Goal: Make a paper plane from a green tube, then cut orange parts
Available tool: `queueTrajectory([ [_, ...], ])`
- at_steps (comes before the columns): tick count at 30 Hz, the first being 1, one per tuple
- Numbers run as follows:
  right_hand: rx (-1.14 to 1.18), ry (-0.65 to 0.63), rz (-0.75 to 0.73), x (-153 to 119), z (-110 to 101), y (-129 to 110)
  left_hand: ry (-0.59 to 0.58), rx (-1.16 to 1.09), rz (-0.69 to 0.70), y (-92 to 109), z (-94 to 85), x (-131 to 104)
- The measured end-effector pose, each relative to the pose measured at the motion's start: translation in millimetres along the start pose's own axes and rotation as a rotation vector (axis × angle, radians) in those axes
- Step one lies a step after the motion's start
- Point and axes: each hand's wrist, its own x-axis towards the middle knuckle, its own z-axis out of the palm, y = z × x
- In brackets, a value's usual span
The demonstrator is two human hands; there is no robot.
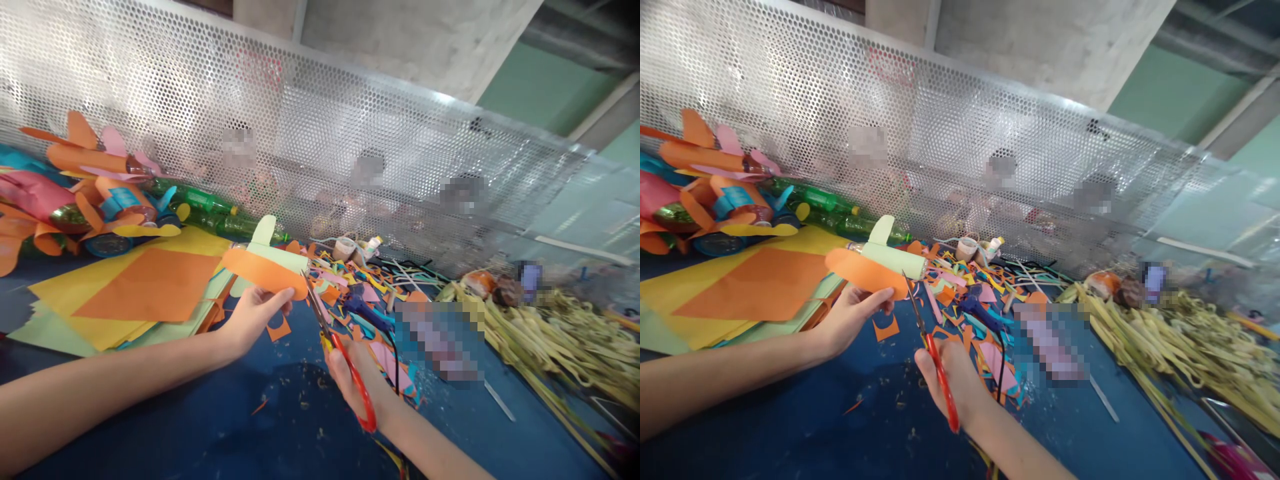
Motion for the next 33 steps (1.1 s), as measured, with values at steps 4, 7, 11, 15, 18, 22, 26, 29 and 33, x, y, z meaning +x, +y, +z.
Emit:
queueTrajectory([
  [4, -0.011, -0.008, 0.022, 1.3, -1.8, -2.6, -0.002, -0.040, 0.012, 0.1, -0.9, 1.8],
  [7, -0.027, 0.013, 0.027, 1.3, -1.7, -3.6, 0.015, -0.048, -0.001, 0.2, -1.8, 2.3],
  [11, -0.053, -0.003, 0.034, 2.4, -1.4, -2.8, 0.008, -0.066, 0.007, 1.3, -2.6, 3.4],
  [15, -0.075, -0.009, 0.059, 3.7, -0.9, 0.1, 0.005, -0.115, -0.001, 4.1, -1.7, 5.0],
  [18, -0.095, 0.000, 0.060, 3.4, 0.2, 2.4, 0.008, -0.123, -0.011, 6.4, -0.4, 5.5],
  [22, -0.108, 0.026, 0.054, 2.6, 1.7, 4.9, 0.024, -0.106, -0.011, 8.0, 0.4, 6.2],
  [26, -0.101, 0.021, 0.050, 3.1, 2.4, 7.7, 0.014, -0.095, 0.006, 6.4, -0.9, 7.5],
  [29, -0.104, 0.028, 0.056, 3.7, 3.0, 8.8, 0.012, -0.085, 0.015, 5.0, -1.8, 7.9],
  [33, -0.103, 0.048, 0.036, 3.4, 2.8, 5.7, 0.021, -0.083, 0.000, 6.1, -1.5, 7.9],
])
